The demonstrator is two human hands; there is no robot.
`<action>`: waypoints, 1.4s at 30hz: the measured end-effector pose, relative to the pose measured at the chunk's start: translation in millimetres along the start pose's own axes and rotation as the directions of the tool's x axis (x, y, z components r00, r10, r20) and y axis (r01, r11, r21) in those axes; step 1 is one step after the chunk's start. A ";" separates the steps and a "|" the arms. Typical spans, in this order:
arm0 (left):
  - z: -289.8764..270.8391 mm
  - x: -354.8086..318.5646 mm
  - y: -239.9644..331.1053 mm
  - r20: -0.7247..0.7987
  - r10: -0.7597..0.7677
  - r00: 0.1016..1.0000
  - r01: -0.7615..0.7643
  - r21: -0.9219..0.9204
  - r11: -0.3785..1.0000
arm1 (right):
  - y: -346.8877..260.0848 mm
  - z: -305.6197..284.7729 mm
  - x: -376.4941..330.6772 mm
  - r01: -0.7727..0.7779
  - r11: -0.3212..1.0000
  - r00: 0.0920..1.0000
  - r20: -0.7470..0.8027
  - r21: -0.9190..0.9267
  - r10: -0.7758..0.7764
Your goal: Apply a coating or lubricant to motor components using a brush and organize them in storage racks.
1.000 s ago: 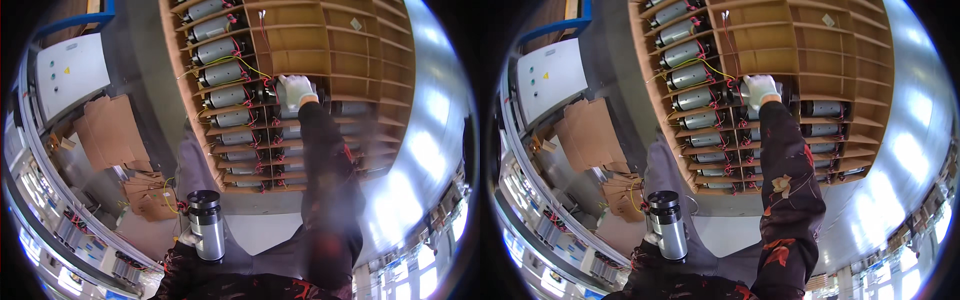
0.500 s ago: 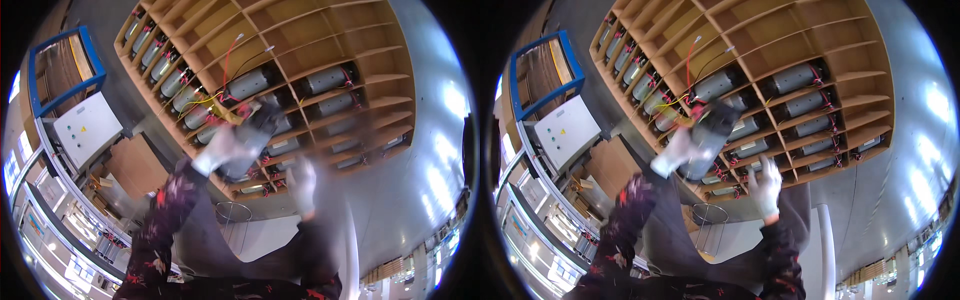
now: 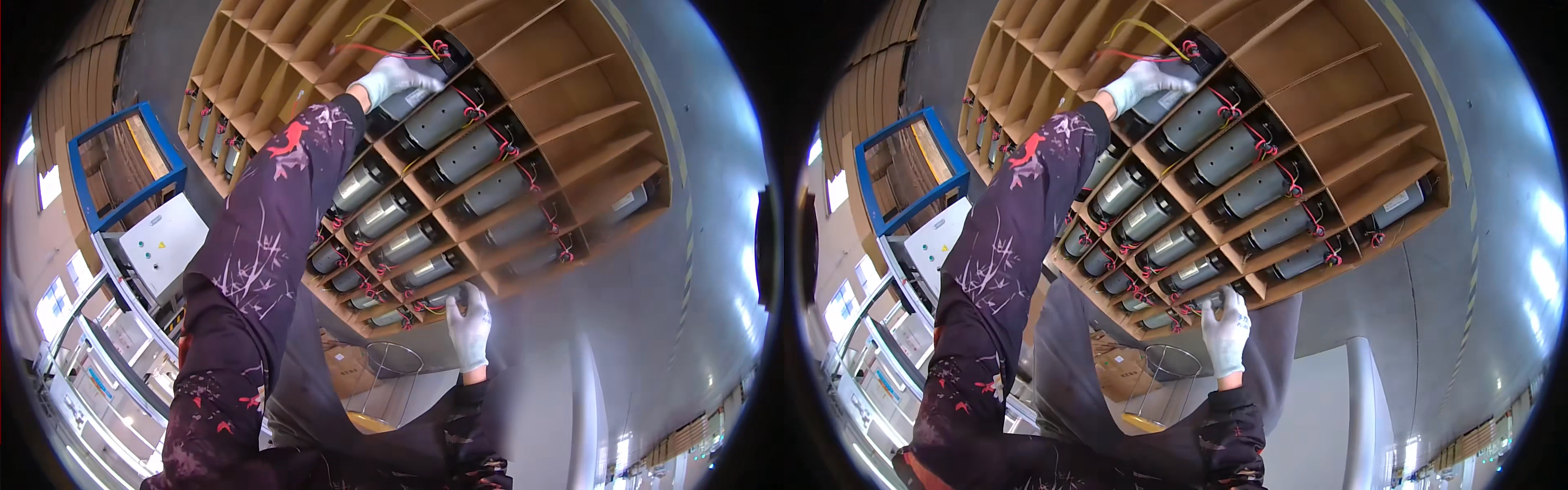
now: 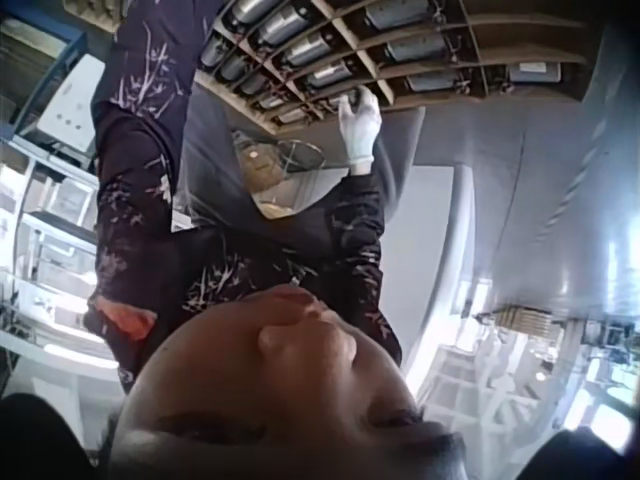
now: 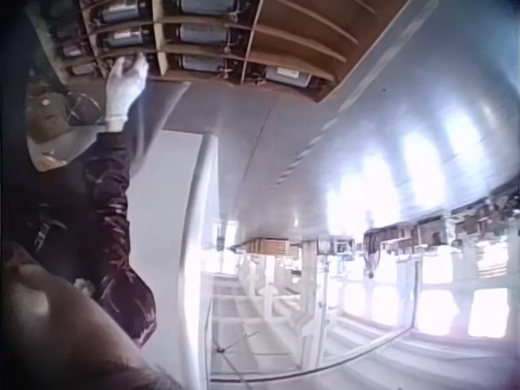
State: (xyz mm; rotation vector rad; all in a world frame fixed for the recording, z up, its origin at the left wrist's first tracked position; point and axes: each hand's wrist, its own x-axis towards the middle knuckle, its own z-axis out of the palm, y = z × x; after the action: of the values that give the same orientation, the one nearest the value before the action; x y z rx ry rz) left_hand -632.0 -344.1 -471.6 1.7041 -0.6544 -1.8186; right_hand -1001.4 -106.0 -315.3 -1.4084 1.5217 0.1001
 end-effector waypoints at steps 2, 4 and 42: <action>-39.1 6.5 -10.0 -0.113 0.106 0.988 -0.075 0.249 0.966 | -21.2 13.6 1.8 0.003 0.995 0.999 0.044 0.097 -0.008; -1.5 5.4 -18.1 -0.353 0.177 0.919 -0.151 0.098 0.984 | -10.9 16.7 3.7 -0.007 0.995 0.999 0.053 0.097 0.002; 55.9 -487.7 -305.8 -0.279 -0.470 0.837 0.536 0.253 0.806 | -241.8 117.9 298.7 0.373 -0.145 0.924 0.382 -0.916 -0.035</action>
State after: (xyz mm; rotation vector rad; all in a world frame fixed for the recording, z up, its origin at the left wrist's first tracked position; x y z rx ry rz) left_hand -690.0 211.9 -323.2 2.4415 -0.4479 -1.9107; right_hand -683.3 -313.4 -447.2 -2.7081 0.7191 1.5345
